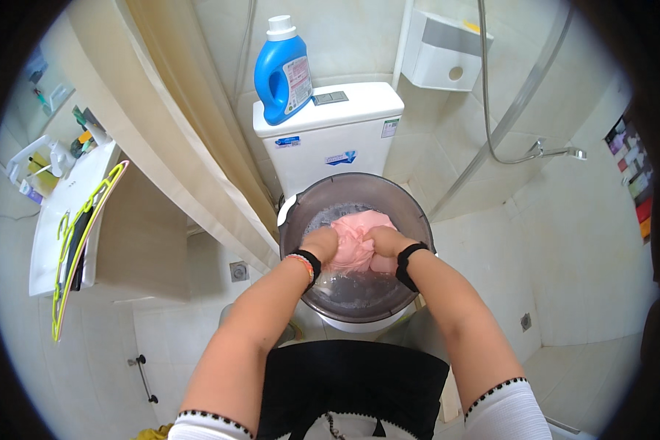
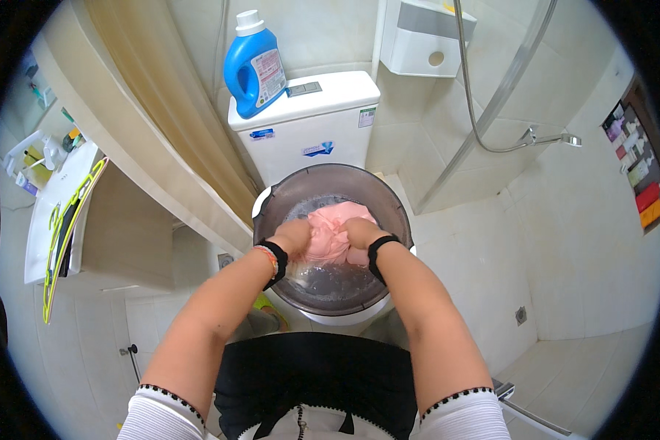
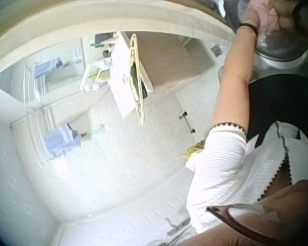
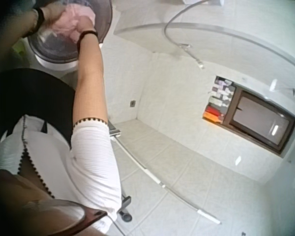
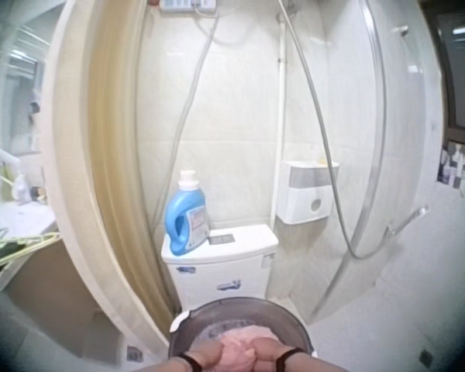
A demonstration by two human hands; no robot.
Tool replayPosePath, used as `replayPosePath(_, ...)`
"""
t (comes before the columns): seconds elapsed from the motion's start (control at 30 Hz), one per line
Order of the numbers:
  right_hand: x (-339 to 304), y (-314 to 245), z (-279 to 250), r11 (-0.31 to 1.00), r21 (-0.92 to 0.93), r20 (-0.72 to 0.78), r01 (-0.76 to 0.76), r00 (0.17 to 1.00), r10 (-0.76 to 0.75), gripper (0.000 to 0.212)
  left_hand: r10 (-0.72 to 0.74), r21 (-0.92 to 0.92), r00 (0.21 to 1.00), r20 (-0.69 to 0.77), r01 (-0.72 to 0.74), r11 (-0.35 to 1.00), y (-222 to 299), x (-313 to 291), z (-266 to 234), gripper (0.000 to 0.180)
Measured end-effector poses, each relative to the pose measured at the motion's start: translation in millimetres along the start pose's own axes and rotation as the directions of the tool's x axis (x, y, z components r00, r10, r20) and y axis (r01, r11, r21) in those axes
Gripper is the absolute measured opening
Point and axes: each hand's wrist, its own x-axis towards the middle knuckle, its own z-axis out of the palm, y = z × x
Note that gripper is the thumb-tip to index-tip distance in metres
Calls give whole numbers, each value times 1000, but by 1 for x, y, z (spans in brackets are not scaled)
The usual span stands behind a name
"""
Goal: The person hand-washes a pink cloth in a basin of soapy water, repeatedly submerging, agitating, and wringing the fabric. The person continues to manipulate the cloth in the basin throughout the clip.
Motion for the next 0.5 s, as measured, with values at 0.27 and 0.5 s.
replayPosePath(0.27, -47, 4, -63, 957, 273, -318, -98, 930, 186, 30, -66, -847, 964, 257, 257, 465, -24, -36, -63, 29)
replayPosePath(0.5, -72, -35, -84, 836, 524, -333, -163, 864, 377, 21, 74, -913, 934, 350, 322, 250, -20, -77, -95, 77)
